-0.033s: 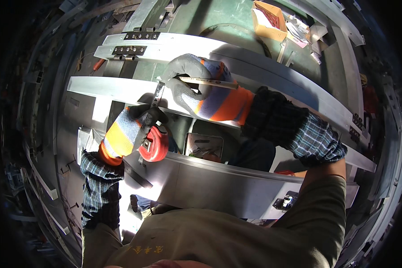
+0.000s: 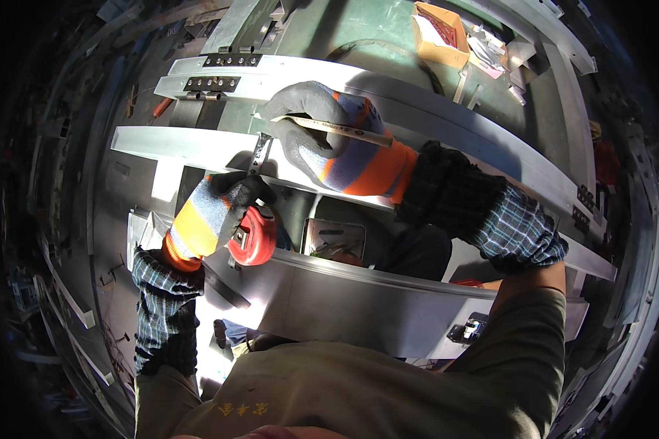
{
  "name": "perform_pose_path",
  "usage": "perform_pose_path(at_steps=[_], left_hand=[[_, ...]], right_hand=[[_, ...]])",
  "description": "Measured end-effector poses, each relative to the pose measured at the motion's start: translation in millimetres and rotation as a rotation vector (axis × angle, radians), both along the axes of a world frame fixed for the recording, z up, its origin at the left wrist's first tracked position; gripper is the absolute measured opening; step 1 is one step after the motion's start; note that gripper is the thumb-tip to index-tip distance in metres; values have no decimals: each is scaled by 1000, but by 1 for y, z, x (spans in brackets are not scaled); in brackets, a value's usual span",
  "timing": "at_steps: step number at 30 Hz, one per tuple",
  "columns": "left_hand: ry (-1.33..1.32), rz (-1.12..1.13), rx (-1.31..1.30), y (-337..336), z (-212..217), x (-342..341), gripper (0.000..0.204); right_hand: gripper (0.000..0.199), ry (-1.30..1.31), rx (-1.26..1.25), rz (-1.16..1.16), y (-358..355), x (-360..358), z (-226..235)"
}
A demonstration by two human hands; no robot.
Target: The person measures and marks several long metal panels using a tape measure and a pencil. They repeatedly position the tape measure, mark points, and flip the panels to measure different sections.
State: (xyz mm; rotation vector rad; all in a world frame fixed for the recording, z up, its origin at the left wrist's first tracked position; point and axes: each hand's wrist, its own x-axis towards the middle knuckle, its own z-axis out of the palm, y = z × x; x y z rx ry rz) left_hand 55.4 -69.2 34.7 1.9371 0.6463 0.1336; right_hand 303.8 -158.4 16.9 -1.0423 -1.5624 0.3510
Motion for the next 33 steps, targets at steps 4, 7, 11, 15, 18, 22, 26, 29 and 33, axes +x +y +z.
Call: perform_pose_path(at_steps=[4, 7, 11, 15, 18, 22, 26, 29, 33], left_hand=[[-163, -211, 466, -1, -17, -3, 25], [-28, -93, 139, -26, -4, 12, 29], [50, -135, 244, -32, -16, 16, 32], [17, -42, 99, -40, -8, 25, 32], [-64, -82, 201, -34, -32, 14, 26], [-34, -20, 6, -38, -20, 22, 27], [22, -114, 96, -37, -23, 21, 31], [-22, -109, 48, -54, -27, 35, 32], [-70, -264, 252, -77, -31, 57, 32]], right_hand=[[28, -226, -102, -47, -18, 8, 42], [28, -472, -21, -33, -41, 30, 32], [27, -112, -196, 102, -61, 32, -1], [28, 9, -191, 56, -62, 26, -17], [27, -108, -99, -29, -61, 24, -12], [26, 125, -237, 111, -60, 33, -17], [22, 108, -214, 58, -65, 47, 11], [21, 188, 28, -46, -52, 71, 0], [21, 22, -56, -138, -82, 79, 30]])
